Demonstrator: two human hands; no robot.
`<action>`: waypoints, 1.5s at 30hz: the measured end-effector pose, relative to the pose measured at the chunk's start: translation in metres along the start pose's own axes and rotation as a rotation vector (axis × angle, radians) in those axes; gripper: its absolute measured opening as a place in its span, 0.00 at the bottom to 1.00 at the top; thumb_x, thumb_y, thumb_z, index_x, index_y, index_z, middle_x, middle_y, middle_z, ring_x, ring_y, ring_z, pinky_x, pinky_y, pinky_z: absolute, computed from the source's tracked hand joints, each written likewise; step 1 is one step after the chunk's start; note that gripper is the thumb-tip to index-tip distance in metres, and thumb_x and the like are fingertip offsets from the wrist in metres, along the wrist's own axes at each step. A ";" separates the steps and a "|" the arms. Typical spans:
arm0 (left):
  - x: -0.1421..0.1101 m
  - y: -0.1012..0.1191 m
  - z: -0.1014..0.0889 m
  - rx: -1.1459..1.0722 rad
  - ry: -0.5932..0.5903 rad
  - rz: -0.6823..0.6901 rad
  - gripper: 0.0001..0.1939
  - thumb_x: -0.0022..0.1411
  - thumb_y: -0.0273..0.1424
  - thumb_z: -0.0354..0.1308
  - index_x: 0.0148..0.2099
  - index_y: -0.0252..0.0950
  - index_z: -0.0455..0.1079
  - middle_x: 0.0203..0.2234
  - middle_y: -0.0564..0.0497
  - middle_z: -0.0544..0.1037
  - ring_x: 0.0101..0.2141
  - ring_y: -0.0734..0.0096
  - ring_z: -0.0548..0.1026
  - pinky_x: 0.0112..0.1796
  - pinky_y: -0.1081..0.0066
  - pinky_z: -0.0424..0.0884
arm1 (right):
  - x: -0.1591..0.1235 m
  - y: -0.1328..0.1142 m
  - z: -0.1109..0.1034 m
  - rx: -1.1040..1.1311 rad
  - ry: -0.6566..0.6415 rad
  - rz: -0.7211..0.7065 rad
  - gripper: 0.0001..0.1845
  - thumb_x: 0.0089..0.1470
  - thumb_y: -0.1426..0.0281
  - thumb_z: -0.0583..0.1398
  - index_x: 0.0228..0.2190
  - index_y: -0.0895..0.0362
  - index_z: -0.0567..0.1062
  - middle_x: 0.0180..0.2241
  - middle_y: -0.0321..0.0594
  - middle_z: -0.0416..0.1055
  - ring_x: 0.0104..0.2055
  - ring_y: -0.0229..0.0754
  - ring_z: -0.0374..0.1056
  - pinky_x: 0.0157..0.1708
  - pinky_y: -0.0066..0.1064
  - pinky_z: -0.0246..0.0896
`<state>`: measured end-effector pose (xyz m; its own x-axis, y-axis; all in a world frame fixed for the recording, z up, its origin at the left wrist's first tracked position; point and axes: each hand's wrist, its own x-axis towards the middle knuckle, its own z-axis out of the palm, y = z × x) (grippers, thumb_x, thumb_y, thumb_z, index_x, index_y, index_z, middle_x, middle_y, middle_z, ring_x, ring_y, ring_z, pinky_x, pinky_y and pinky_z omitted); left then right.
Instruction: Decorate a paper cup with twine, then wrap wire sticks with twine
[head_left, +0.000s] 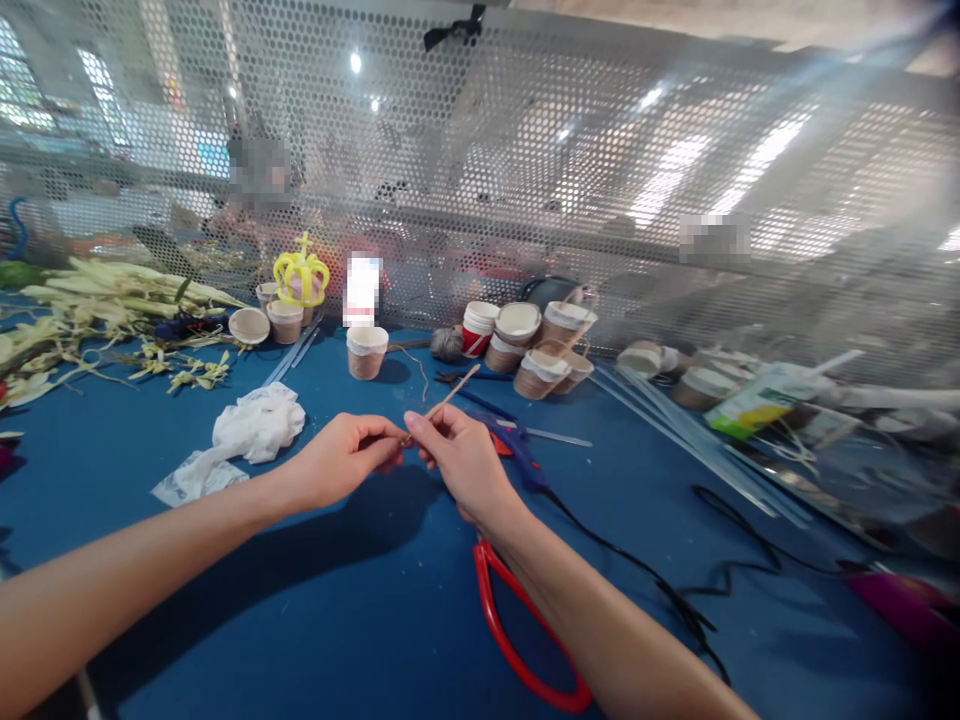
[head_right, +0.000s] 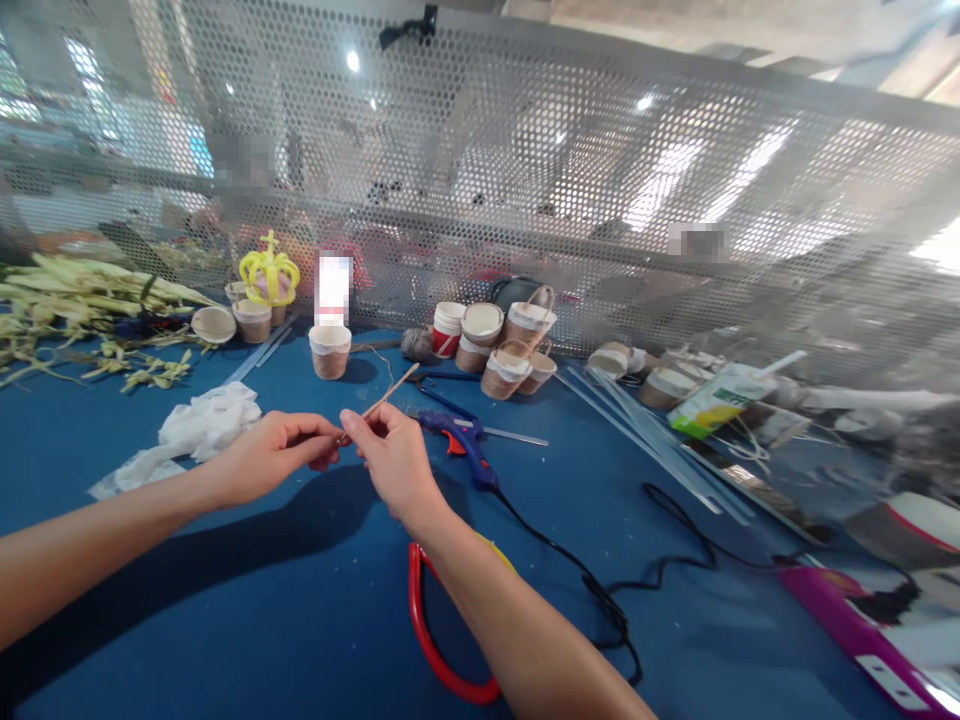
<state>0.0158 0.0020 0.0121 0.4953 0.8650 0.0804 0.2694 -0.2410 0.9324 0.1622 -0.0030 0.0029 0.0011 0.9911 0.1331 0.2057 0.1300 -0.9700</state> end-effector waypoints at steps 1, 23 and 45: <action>0.000 0.000 -0.001 -0.045 -0.011 -0.016 0.08 0.55 0.29 0.49 0.29 0.32 0.68 0.21 0.53 0.71 0.24 0.77 0.67 0.30 0.74 0.64 | 0.000 -0.001 0.000 0.004 -0.010 -0.006 0.16 0.45 0.59 0.58 0.18 0.58 0.64 0.15 0.31 0.61 0.16 0.30 0.53 0.17 0.24 0.50; 0.006 0.004 -0.024 0.279 0.014 0.070 0.08 0.50 0.29 0.51 0.30 0.32 0.70 0.22 0.52 0.73 0.23 0.76 0.66 0.25 0.76 0.61 | -0.015 -0.036 -0.017 -0.451 -0.153 -0.265 0.14 0.49 0.62 0.56 0.19 0.57 0.66 0.18 0.35 0.64 0.21 0.35 0.61 0.22 0.28 0.57; 0.001 0.015 -0.029 0.235 -0.187 -0.151 0.05 0.43 0.26 0.48 0.21 0.32 0.65 0.14 0.58 0.63 0.17 0.80 0.56 0.20 0.76 0.52 | -0.022 -0.021 0.003 -1.174 -0.112 -0.972 0.11 0.51 0.78 0.51 0.22 0.61 0.70 0.23 0.42 0.67 0.26 0.40 0.60 0.25 0.29 0.57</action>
<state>-0.0039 0.0117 0.0366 0.5726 0.8080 -0.1386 0.5235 -0.2303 0.8203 0.1554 -0.0274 0.0200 -0.6483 0.5419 0.5348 0.7180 0.6688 0.1928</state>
